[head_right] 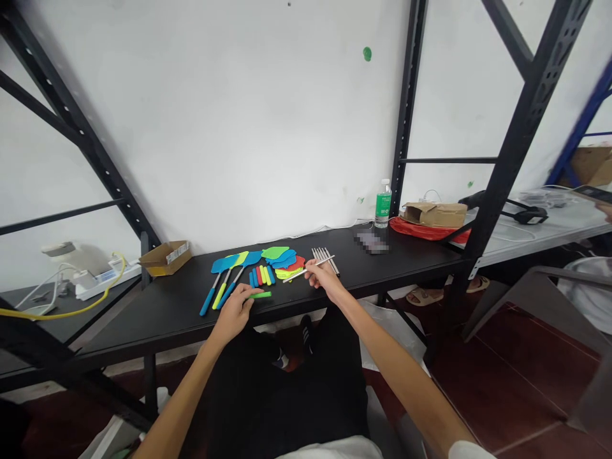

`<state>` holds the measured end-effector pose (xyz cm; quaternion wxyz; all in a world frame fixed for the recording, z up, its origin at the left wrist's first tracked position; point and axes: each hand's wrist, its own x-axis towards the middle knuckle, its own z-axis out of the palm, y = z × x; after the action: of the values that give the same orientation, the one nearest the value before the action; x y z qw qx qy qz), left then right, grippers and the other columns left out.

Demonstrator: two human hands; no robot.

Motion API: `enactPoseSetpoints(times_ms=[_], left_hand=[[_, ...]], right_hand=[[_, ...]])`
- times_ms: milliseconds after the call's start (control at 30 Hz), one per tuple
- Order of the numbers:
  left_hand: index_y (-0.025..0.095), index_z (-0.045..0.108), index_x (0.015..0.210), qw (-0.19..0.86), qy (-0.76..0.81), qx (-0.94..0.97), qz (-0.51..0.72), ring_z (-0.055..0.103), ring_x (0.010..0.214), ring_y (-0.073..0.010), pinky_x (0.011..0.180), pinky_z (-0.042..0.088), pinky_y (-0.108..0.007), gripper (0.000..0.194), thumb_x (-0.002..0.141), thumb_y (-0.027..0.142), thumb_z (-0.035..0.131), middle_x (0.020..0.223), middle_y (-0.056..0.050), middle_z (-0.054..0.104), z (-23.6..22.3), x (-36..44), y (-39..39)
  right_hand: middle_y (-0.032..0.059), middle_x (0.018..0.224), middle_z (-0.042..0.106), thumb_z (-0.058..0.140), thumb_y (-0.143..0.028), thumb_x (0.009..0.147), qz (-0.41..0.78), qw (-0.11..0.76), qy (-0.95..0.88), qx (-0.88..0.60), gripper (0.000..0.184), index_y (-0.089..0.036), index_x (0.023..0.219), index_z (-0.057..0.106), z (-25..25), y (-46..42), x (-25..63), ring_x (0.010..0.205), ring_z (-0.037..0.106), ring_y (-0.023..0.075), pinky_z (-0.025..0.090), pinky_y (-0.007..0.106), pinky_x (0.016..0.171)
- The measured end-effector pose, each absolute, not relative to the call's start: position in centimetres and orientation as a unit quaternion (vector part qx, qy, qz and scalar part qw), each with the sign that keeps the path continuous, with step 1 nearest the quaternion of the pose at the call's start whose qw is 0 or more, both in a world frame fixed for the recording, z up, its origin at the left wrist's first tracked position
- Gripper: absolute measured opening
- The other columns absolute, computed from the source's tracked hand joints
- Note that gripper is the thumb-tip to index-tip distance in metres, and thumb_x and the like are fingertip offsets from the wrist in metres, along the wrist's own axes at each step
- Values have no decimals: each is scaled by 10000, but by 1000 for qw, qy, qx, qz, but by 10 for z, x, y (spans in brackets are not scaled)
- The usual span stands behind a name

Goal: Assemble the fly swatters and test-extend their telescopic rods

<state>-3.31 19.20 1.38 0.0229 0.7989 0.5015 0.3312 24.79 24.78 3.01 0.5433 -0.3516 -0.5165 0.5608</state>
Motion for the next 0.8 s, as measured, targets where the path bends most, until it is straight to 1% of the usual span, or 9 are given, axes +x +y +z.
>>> enactPoseSetpoints(times_ms=[67,133,267,333,400,567,800], left_hand=[[252,649,1162,15,507,795,333,593,990,-236,817,476,-344,356,945,185,375,1075,-75,609,13,-33,192],[254,637,1162,4,513,793,329,588,986,-249,821,467,-362,341,944,186,383,1059,-68,645,13,-32,192],[262,626,1161,1,516,792,327,597,956,-244,814,461,-360,336,946,180,381,1012,-48,682,14,-30,190],[272,625,1174,-1,517,791,328,601,966,-239,820,462,-355,345,948,181,381,1021,-39,687,15,-29,189],[277,620,1204,-3,518,790,328,602,977,-237,827,461,-356,360,953,188,377,1031,-37,690,15,-29,189],[284,603,1256,2,516,791,329,608,994,-240,831,460,-362,382,971,218,357,1050,-42,695,15,-29,188],[286,610,1250,-4,511,793,331,614,989,-247,827,468,-366,382,965,234,362,1057,-47,695,15,-29,189]], right_hand=[[-27,607,597,710,-353,709,565,542,-520,-343,224,-201,771,558,30,248,248,440,474,72,275,182,393],[-21,624,616,734,-378,702,571,538,-517,-343,256,-201,792,574,29,249,249,453,493,76,285,183,401],[64,751,717,654,-450,770,579,525,-521,-344,298,-176,886,669,28,250,251,511,572,103,319,188,417],[106,818,744,598,-446,803,577,515,-536,-340,320,-158,898,702,28,249,252,529,590,109,327,189,423],[126,854,755,575,-432,815,572,505,-549,-342,331,-149,905,723,28,248,252,531,591,109,318,188,421],[124,860,761,569,-454,832,553,483,-592,-331,359,-148,906,742,27,248,251,528,580,100,278,189,414],[97,855,764,619,-428,797,538,477,-612,-330,308,-167,930,714,25,249,251,517,577,97,262,196,412]])
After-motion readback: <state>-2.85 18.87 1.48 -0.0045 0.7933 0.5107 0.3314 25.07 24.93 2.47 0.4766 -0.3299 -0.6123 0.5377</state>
